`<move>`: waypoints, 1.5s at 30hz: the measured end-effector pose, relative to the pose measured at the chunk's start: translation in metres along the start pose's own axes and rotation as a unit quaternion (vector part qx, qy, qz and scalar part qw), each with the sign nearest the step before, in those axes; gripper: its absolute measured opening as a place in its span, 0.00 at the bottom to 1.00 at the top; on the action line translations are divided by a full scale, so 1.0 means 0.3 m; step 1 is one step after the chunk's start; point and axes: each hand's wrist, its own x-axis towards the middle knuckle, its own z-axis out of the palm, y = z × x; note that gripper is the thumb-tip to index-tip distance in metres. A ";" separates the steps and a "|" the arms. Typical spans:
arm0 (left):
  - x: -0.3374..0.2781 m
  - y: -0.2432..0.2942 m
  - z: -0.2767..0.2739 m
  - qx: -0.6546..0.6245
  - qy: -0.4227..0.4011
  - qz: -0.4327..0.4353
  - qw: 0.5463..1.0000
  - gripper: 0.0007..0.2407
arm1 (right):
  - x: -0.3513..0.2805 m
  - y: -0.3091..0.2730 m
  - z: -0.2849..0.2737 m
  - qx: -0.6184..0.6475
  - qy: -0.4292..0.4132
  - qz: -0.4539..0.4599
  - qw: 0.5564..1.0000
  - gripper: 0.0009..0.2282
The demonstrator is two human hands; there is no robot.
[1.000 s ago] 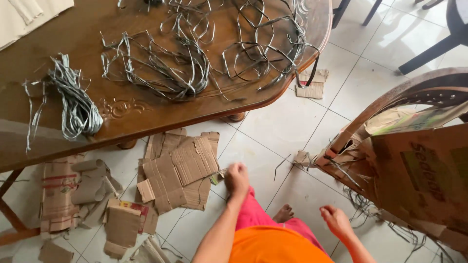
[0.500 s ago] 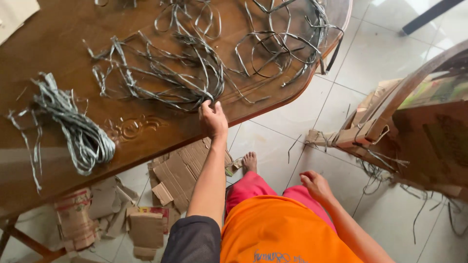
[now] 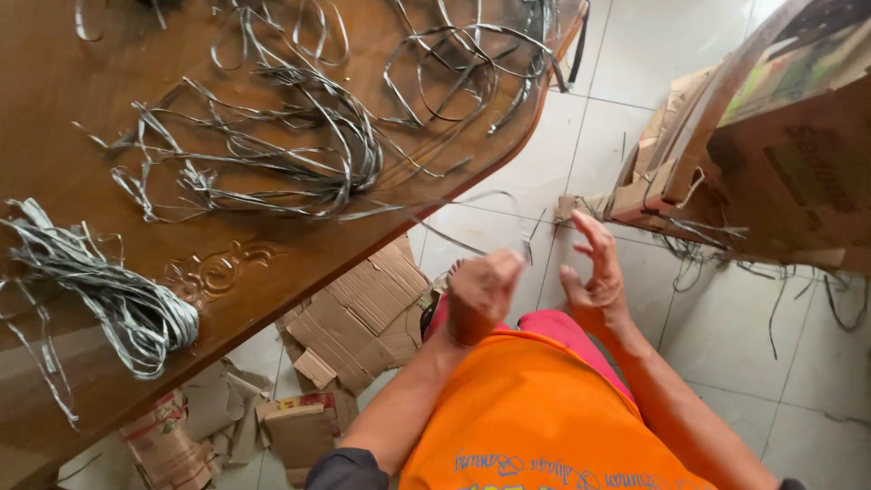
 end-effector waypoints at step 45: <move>-0.088 0.490 0.788 -0.505 -0.401 -0.568 0.511 0.07 | -0.655 0.544 -0.986 0.274 0.149 0.355 0.881 0.12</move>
